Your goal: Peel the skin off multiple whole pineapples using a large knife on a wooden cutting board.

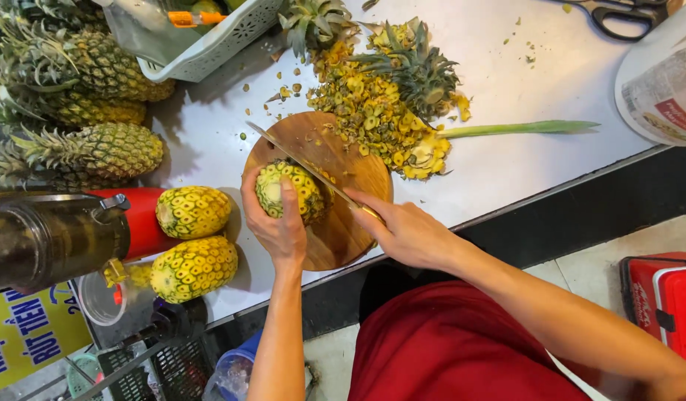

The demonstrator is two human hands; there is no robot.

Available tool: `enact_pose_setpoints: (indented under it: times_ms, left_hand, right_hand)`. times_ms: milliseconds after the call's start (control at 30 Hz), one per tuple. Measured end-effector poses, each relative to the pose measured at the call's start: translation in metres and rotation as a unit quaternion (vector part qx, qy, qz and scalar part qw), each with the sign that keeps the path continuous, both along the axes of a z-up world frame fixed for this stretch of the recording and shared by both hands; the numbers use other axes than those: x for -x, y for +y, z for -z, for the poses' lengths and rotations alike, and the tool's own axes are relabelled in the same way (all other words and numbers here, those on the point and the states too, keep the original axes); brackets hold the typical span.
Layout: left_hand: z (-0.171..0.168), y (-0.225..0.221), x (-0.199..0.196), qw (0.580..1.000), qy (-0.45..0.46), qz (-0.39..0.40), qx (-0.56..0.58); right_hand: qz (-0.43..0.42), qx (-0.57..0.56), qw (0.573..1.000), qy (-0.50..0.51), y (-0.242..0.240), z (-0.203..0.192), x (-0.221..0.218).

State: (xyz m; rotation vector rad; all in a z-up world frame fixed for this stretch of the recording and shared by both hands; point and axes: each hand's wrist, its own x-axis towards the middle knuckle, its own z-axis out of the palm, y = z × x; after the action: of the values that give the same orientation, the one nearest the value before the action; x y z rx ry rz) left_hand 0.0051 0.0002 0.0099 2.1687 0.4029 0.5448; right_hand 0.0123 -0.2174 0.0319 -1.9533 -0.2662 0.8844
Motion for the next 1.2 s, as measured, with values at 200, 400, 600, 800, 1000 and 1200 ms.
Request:
enact_pose_setpoints:
  times_ms: [200,400,600,800,1000,1200]
  left_hand:
    - [0.0,0.001,0.001,1.0,0.008,0.009,-0.002]
    - [0.0,0.001,0.0,1.0,0.017,0.006,-0.002]
    - [0.0,0.008,0.003,1.0,0.007,0.02,-0.005]
    - [-0.011,0.048,-0.013,0.973,0.058,0.223,0.027]
    - [-0.006,0.028,0.002,0.99,0.027,0.132,0.025]
    - [-0.009,-0.002,0.006,1.0,0.006,-0.006,-0.01]
  right_hand:
    - [0.009,-0.023,0.999,0.031,-0.021,0.026,0.026]
    - [-0.006,-0.129,0.987,-0.09,-0.01,0.111,0.018]
    - [-0.02,0.025,0.977,0.211,-0.01,0.034,0.005]
    - [0.048,-0.043,0.997,0.049,-0.024,0.1,0.003]
    - [0.054,-0.026,0.992,-0.116,-0.015,0.011,0.028]
    - [0.008,0.064,0.991,-0.113,-0.009,-0.021,0.051]
